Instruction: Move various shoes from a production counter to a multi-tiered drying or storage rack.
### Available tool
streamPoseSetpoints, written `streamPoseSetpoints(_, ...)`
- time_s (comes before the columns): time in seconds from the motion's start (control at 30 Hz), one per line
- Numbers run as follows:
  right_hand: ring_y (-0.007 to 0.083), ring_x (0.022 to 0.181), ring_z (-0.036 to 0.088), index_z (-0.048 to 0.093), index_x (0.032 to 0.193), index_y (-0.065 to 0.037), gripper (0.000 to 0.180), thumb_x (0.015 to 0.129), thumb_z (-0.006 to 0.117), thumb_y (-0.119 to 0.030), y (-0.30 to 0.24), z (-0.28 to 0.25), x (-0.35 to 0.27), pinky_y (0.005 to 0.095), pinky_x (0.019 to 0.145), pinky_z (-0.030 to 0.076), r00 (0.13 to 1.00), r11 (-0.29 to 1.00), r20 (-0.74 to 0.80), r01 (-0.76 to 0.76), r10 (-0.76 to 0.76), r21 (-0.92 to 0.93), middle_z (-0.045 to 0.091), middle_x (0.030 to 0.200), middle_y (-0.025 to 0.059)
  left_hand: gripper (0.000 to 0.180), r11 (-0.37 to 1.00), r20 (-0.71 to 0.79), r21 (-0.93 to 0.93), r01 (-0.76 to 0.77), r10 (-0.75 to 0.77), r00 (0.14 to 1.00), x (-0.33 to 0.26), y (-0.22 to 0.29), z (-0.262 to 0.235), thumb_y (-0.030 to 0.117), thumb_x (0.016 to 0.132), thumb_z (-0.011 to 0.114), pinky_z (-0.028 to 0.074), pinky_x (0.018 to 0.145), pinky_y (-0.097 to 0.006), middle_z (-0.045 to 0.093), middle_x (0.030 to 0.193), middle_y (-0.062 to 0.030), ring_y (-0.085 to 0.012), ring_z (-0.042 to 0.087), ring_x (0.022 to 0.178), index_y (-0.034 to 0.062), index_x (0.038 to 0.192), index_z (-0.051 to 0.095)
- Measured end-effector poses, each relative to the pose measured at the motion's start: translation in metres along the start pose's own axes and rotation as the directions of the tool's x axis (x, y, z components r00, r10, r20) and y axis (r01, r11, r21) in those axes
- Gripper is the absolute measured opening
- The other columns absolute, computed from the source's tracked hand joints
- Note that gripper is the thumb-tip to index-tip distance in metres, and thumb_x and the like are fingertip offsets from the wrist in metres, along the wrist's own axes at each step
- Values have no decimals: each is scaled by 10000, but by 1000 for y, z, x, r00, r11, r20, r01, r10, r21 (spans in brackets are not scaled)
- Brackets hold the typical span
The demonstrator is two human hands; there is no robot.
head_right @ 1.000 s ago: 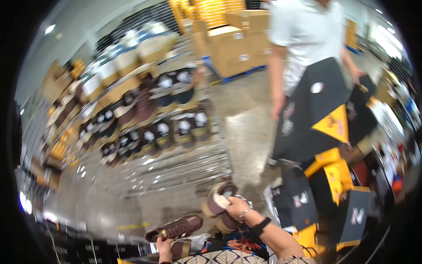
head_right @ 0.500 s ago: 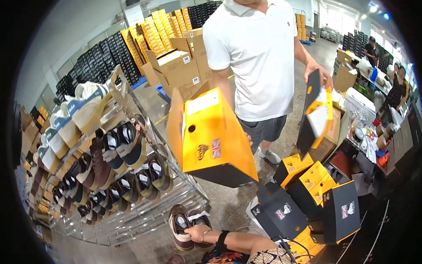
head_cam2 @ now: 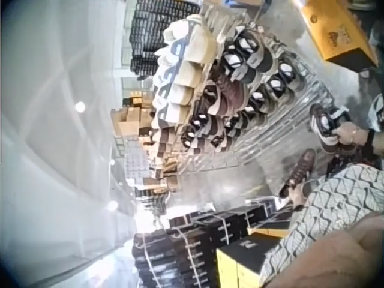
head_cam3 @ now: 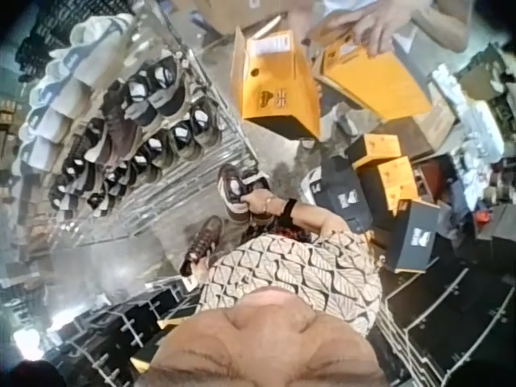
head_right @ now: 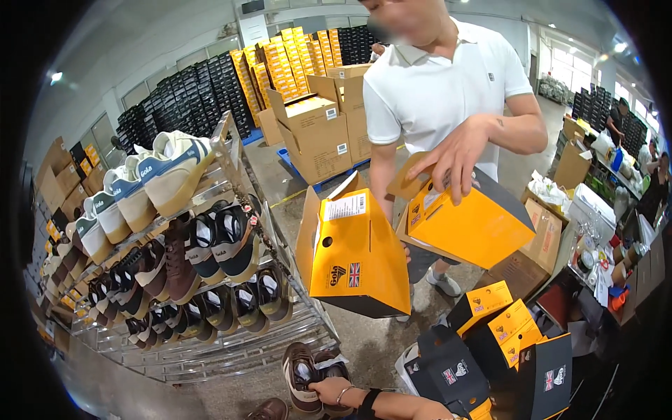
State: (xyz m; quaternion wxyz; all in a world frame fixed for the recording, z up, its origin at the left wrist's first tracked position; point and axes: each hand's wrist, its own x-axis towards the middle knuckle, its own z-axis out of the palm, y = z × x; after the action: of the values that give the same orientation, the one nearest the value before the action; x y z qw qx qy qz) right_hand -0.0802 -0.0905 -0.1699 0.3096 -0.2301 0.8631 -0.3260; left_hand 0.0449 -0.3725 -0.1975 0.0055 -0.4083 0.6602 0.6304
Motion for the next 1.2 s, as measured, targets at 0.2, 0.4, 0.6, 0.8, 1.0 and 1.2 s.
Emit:
streamPoseSetpoints(0.2,354,718,596,562,992,-205,250,761,471,-226,-28,4,12,462,611,460,990,992,-143,-21,3,-123,617,771,162,413,1000,-139,0,2,-2,990,24,-24,-39,-60,627,586,453,686,-332,595,918,-110,-229,573,753,-5,1030,522)
streamPoseSetpoints(0.4,293,679,615,557,935,-186,382,631,687,-377,-60,6,46,394,549,482,981,902,-44,155,-189,-403,596,706,114,380,997,-307,-31,77,-83,948,34,-52,-85,-53,633,593,431,666,-322,591,900,-96,-214,555,744,-7,1004,525)
streamPoseSetpoints(0.6,255,656,620,576,880,-167,199,695,598,-237,-74,9,107,367,535,488,888,723,35,396,-459,-566,590,664,106,409,976,-339,-217,16,-91,936,52,-78,-130,-77,629,574,454,643,-340,591,873,-98,-232,576,738,14,1022,507)
streamPoseSetpoints(0.8,259,617,606,557,850,-163,135,726,511,-187,-61,18,177,371,503,459,847,662,82,467,-525,-586,565,692,123,446,656,-89,-743,135,-297,951,67,-104,-180,-36,671,581,473,703,-347,562,963,-146,-254,568,802,17,1101,477)
streamPoseSetpoints(1.0,260,669,602,558,825,-174,115,742,485,-206,-7,17,227,367,557,457,844,560,54,401,-533,-725,576,713,123,483,963,-448,101,251,-182,875,51,-56,-169,-16,711,589,472,686,-329,547,981,-165,-234,539,824,-51,1169,441)
streamPoseSetpoints(1.2,267,1044,527,552,1087,-158,305,794,504,-227,48,-2,276,412,883,408,796,872,-493,87,-352,-482,574,1081,131,418,993,-277,-119,-3,-31,960,76,-42,-161,44,801,553,479,700,-381,534,950,-179,-277,530,851,-30,1179,393)
